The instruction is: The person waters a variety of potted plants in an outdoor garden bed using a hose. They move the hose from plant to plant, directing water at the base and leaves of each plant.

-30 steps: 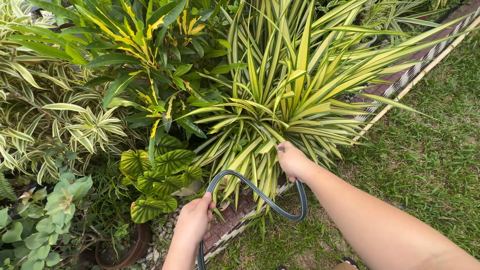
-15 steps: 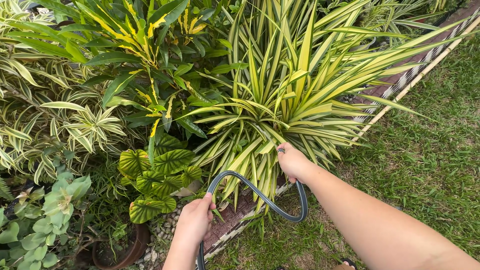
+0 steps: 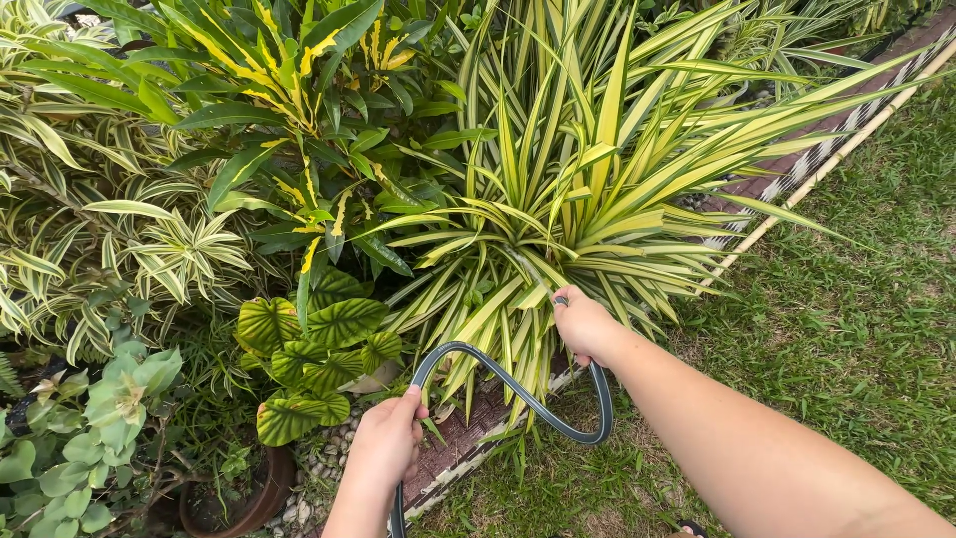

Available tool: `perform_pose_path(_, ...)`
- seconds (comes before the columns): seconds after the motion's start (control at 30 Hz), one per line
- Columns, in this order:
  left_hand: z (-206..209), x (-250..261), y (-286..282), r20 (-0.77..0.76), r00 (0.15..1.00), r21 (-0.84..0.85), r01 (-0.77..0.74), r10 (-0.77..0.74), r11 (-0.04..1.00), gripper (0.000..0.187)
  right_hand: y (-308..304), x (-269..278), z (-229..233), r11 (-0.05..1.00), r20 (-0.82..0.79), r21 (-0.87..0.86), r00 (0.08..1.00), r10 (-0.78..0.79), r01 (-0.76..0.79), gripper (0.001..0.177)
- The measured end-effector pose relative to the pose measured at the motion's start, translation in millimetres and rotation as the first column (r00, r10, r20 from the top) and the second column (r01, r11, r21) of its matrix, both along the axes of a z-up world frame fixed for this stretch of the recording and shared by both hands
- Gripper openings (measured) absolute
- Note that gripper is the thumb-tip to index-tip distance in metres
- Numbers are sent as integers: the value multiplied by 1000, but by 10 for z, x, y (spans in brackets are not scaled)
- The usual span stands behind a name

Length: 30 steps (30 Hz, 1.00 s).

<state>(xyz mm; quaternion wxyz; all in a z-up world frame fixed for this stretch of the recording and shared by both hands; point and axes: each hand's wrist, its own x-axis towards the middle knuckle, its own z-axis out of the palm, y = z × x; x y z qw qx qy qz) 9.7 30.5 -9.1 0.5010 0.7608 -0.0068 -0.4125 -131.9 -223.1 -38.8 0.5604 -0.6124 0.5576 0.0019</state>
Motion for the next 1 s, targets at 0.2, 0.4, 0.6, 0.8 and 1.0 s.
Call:
perform_pose_path(0.2, 24, 6, 11, -1, 1000, 8, 5, -5, 1000, 38, 15, -1, 84, 1000, -27, 8, 999, -25, 26, 34)
perform_pose_path(0.4, -5, 35, 6, -5, 1000, 14, 18, -18, 1000, 37, -44, -21, 17, 1000, -3, -12, 1000, 8, -8, 36)
perform_pose_path(0.6, 12, 21, -4, 43, 996, 37, 75, -76, 997, 39, -87, -48, -91, 999, -19, -25, 999, -41, 40, 35)
perform_pose_path(0.8, 16, -12, -3, 60, 994, 57, 92, -95, 994, 40, -62, -90, -78, 997, 21, -2, 997, -71, 71, 31)
perform_pose_path(1.0, 77, -39, -1, 47, 997, 56, 67, -69, 996, 40, -62, -97, -92, 999, 18, -18, 999, -50, 50, 32)
